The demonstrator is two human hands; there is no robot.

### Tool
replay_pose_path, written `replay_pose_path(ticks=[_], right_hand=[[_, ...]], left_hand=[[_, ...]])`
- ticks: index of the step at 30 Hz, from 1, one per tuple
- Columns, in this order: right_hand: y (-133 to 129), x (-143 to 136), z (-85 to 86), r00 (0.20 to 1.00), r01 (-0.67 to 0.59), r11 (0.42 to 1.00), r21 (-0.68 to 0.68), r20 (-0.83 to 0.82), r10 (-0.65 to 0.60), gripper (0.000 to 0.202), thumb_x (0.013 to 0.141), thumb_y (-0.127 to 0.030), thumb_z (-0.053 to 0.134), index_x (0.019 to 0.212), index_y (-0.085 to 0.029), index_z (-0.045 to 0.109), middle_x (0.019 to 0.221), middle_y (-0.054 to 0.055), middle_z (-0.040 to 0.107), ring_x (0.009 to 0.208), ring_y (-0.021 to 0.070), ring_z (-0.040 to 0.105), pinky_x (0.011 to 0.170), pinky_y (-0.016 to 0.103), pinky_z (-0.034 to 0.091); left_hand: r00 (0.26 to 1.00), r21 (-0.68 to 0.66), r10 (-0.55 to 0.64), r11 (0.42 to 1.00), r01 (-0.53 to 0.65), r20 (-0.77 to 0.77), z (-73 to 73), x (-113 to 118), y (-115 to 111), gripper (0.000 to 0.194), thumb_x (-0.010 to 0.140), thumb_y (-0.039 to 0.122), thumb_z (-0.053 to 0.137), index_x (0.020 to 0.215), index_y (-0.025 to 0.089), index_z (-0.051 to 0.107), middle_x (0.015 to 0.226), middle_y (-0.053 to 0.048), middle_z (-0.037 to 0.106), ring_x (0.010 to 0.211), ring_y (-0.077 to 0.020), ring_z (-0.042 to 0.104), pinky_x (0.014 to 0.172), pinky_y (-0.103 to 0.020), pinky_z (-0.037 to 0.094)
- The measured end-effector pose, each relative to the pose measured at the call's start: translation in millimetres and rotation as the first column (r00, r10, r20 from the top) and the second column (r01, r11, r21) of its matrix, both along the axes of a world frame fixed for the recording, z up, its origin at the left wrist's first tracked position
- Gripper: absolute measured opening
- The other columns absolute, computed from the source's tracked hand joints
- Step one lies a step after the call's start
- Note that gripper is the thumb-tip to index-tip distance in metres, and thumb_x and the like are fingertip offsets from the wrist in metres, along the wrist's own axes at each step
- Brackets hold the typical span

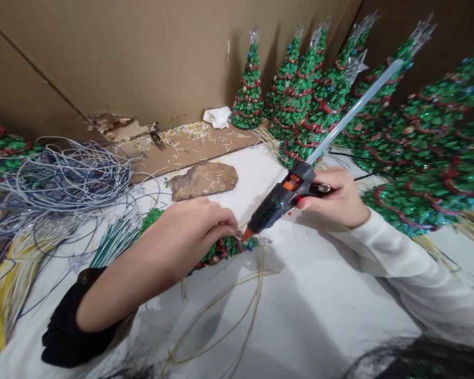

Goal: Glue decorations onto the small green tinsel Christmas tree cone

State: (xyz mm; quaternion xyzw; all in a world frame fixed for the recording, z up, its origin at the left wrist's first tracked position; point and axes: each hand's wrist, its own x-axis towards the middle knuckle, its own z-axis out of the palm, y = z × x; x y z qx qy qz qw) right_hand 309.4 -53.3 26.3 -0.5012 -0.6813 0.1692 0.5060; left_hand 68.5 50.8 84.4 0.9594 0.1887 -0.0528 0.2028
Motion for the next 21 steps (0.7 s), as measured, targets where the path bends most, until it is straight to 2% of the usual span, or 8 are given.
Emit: replay_pose_path(ticks=[3, 9, 16, 21], right_hand=[[0.1, -0.9, 0.3, 1.0, -0.013, 1.0, 0.019, -0.003, 0.014, 0.033, 0.074, -0.051, 0.07, 0.072, -0.018, 0.069, 0.052, -0.005, 0.057, 0.041, 0.0056, 0.041, 0.038, 0.02, 0.032], [-1.2, 1.4, -0.9, 0.999, 0.045, 0.997, -0.061, -0.002, -0.046, 0.039, 0.07, -0.058, 0.07, 0.072, -0.02, 0.07, 0.051, -0.004, 0.056, 0.043, 0.0082, 0.043, 0.04, 0.022, 0.035], [-1.4, -0.2, 0.3, 1.0, -0.02, 1.0, 0.008, -0.014, 0.02, 0.029, 0.074, -0.05, 0.071, 0.075, -0.021, 0.07, 0.055, -0.004, 0.06, 0.043, 0.0071, 0.044, 0.041, 0.022, 0.035], [-1.4, 1.7, 1.2, 1.0, 0.013, 1.0, -0.016, 0.004, -0.013, 0.032, 0.073, -0.054, 0.07, 0.073, -0.021, 0.07, 0.052, -0.005, 0.057, 0.041, 0.0074, 0.042, 0.039, 0.022, 0.034]], left_hand=[[1.0, -0.01, 0.0, 1.0, 0.0, -0.006, 1.3, 0.4, -0.2, 0.028, 0.091, 0.029, 0.044, 0.084, 0.026, 0.071, 0.083, 0.0, 0.07, 0.082, -0.0153, 0.063, 0.076, -0.025, 0.045], [1.0, -0.007, -0.002, 1.0, 0.002, 0.016, 0.3, -0.5, 0.4, 0.027, 0.091, 0.03, 0.045, 0.086, 0.025, 0.071, 0.084, 0.0, 0.071, 0.082, -0.0158, 0.063, 0.076, -0.025, 0.046], [1.0, -0.012, 0.003, 1.0, -0.003, -0.005, 0.7, -0.2, 0.2, 0.027, 0.091, 0.029, 0.045, 0.085, 0.026, 0.071, 0.085, 0.0, 0.071, 0.081, -0.0157, 0.063, 0.076, -0.025, 0.045], [1.0, 0.0, 0.002, 1.0, -0.002, -0.007, 0.6, 0.1, 0.2, 0.027, 0.091, 0.03, 0.045, 0.087, 0.026, 0.071, 0.085, 0.0, 0.071, 0.082, -0.0157, 0.063, 0.076, -0.025, 0.045]])
